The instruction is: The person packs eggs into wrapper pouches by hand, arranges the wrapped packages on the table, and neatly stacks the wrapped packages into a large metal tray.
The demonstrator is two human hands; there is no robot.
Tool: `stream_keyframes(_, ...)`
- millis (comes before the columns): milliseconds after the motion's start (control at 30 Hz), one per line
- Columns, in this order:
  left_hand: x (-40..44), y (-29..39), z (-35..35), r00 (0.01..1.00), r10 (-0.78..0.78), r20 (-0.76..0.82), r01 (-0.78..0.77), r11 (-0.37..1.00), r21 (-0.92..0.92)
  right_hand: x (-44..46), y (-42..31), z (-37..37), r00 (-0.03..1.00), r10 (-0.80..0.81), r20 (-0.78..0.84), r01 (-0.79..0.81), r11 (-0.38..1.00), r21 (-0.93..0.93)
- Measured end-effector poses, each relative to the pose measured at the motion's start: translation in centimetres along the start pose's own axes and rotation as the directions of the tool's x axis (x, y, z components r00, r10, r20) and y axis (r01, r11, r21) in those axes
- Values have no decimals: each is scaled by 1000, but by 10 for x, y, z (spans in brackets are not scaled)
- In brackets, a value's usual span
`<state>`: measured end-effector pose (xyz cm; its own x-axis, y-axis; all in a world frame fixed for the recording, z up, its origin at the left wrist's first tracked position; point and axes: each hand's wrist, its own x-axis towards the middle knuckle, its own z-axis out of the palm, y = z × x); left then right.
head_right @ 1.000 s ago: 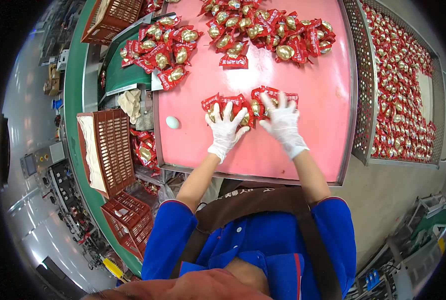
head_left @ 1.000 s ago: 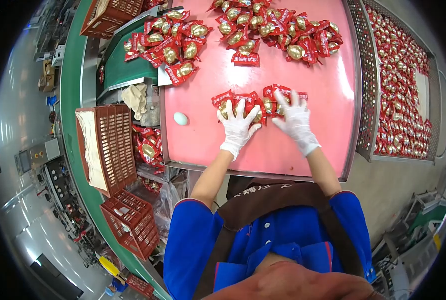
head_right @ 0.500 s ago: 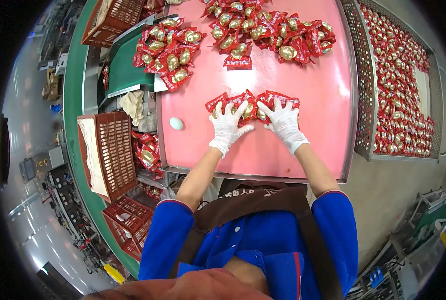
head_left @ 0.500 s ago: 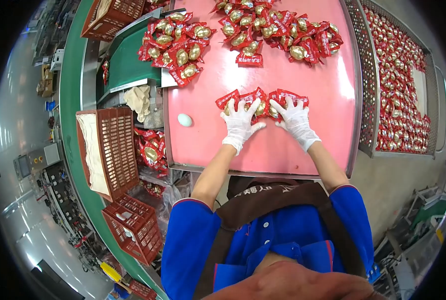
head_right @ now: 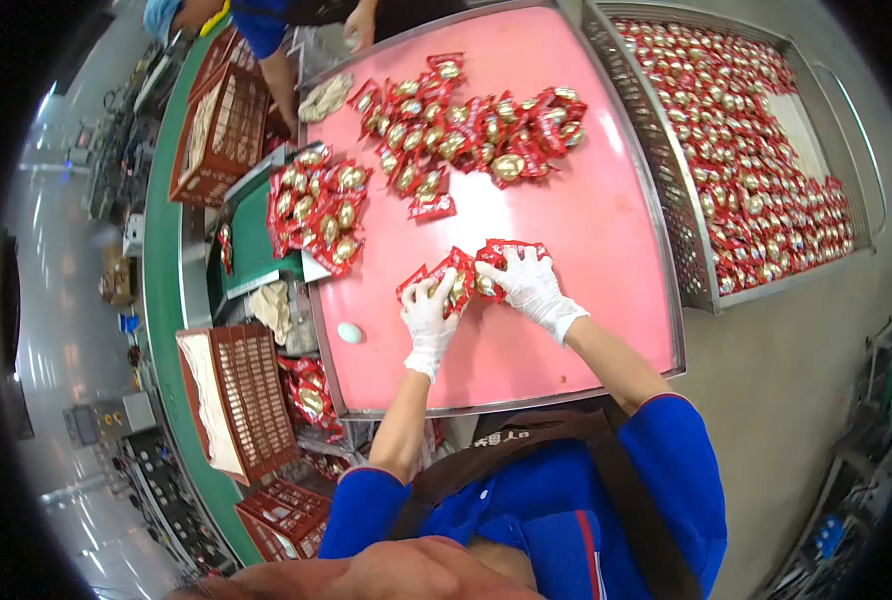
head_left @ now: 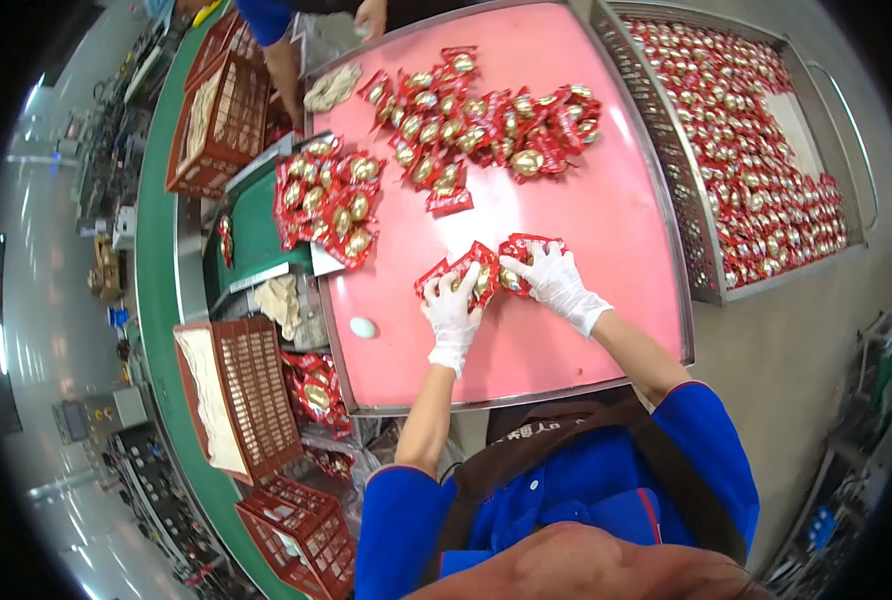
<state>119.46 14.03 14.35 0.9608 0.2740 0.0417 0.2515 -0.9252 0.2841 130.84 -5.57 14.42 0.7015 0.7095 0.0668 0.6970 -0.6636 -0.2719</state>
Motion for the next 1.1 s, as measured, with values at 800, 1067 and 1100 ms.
stream_keyframes(800, 18, 717, 128, 705, 695, -142, -692, 631, -350, -468, 483, -292, 769, 512, -383, -569, 821, -45)
stream_keyframes(1067, 102, 834, 225, 770, 637, -32, -577, 674, -461, -462, 667, -303, 822, 481, -304, -499, 866, 22)
stream_keyframes(1100, 112, 855, 235, 787, 616, -33, -559, 691, -459, -460, 697, -301, 833, 478, -281, -486, 873, 44)
